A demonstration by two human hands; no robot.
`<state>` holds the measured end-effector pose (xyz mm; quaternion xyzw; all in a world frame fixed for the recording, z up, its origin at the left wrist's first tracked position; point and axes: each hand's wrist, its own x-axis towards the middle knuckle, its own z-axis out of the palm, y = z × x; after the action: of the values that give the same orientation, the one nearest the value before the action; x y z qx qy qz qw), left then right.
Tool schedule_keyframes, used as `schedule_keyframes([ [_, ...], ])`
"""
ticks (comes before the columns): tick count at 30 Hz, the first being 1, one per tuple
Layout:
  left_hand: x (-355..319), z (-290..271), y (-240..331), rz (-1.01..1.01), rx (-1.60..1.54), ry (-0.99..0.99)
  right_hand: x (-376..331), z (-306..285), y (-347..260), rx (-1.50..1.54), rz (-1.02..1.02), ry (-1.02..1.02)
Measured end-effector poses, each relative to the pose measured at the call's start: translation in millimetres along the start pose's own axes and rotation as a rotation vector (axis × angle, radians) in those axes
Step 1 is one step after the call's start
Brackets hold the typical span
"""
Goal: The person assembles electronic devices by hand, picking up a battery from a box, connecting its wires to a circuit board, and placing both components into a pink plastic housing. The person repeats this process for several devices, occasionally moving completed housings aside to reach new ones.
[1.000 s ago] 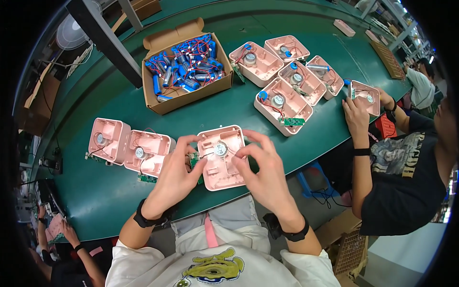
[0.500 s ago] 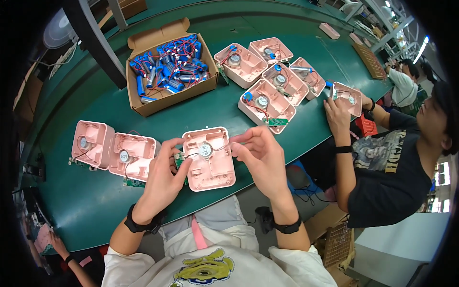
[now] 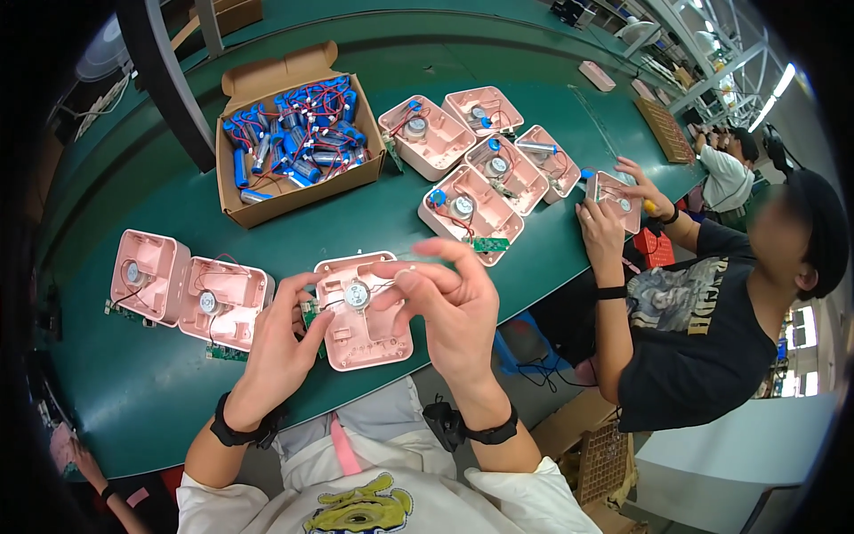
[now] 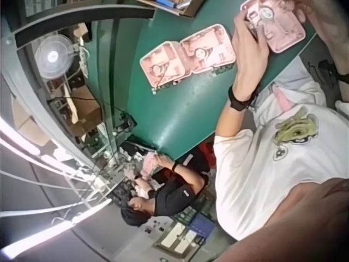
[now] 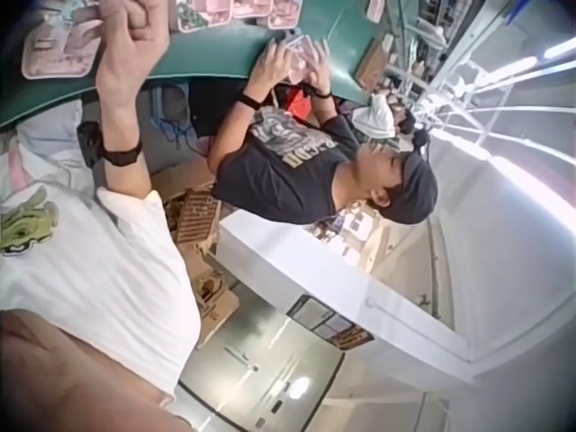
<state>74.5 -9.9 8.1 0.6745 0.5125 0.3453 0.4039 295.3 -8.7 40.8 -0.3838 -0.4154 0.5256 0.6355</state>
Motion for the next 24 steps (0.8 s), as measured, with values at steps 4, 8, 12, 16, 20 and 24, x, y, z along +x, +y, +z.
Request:
schedule_keyframes([
  [4, -4, 0, -2, 0.015, -0.022, 0.01, -6, -3, 7, -0.063, -0.009, -0.108],
  [8, -1, 1, -5, -0.055, -0.089, 0.011, -6, 0, 6, -0.227, -0.006, -0.13],
  [12, -5, 2, -8, -0.108, -0.192, -0.001, -7, 12, -1, -0.244, 0.021, -0.073],
  [16, -3, -3, -9, -0.095, -0.219, -0.004, -7, 17, -5, -0.173, 0.044, -0.065],
  [20, -2, -4, -6, -0.164, -0.342, 0.002, -9, 15, -6, -0.179, 0.042, -0.1],
  [24, -1, -1, -7, -0.199, -0.381, 0.027, -11, 12, -10, -0.26, 0.067, -0.128],
])
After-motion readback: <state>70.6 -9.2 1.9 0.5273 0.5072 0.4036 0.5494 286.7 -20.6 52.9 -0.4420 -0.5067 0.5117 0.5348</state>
